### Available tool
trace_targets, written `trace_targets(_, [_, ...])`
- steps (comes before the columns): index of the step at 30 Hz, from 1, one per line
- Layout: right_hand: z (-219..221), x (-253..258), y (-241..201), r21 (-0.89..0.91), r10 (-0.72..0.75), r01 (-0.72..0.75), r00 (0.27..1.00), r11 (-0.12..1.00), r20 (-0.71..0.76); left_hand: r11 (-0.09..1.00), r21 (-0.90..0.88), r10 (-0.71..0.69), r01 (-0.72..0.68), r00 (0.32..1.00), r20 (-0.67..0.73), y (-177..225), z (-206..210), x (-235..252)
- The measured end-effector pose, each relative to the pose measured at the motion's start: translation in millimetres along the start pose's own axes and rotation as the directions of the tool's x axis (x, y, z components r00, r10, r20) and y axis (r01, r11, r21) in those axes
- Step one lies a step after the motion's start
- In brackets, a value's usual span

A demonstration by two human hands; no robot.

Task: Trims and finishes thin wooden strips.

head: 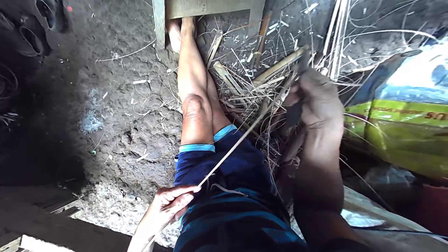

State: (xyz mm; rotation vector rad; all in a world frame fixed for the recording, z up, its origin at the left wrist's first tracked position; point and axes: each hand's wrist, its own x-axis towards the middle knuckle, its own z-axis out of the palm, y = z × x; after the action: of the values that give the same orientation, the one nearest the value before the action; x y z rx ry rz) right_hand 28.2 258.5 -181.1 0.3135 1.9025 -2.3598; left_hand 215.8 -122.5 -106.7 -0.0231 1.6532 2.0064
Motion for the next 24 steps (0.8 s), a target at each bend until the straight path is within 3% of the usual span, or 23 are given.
trace_targets(3, [-31.7,2.4,13.8,0.163,-0.017,0.050,0.981,0.985,-0.195,0.998,-0.038,-0.054,0.051,0.996,-0.076,1.2,-6.6,-3.0])
trace_targets(5, [-8.4,-19.0,13.3,0.091,-0.029,0.045,0.984,0.995,-0.173,0.998,-0.048,-0.053,0.046,0.987,-0.150,0.6,-0.4,12.4])
trace_targets(8, [57.6,-70.7,17.9,-0.021,0.006,-0.003,0.984,1.000,0.180,0.981,-0.195,-0.044,0.013,0.987,-0.156,-3.4,7.6,45.8])
trace_targets(11, [108.5,-96.1,25.2,0.053,-0.028,-0.003,0.817,0.999,0.575,0.942,-0.335,-0.035,0.014,0.998,-0.057,-3.5,14.2,60.6])
trace_targets(13, [124.5,-99.2,30.3,0.158,-0.100,-0.016,0.713,0.987,0.694,0.922,-0.387,-0.020,0.020,1.000,0.005,-1.4,15.4,61.0])
trace_targets(16, [129.3,-95.3,35.0,0.267,-0.190,-0.009,0.680,0.964,0.708,0.911,-0.412,0.002,0.013,0.999,0.036,2.4,15.8,55.5])
trace_targets(21, [122.9,-87.9,25.2,0.232,-0.207,0.073,0.746,0.970,0.633,0.982,-0.163,0.078,-0.091,0.993,-0.083,5.3,20.0,48.2])
trace_targets(24, [119.5,-83.8,17.5,0.189,-0.208,0.118,0.779,0.975,0.592,0.978,-0.199,0.061,-0.071,0.997,-0.054,6.2,18.0,45.5])
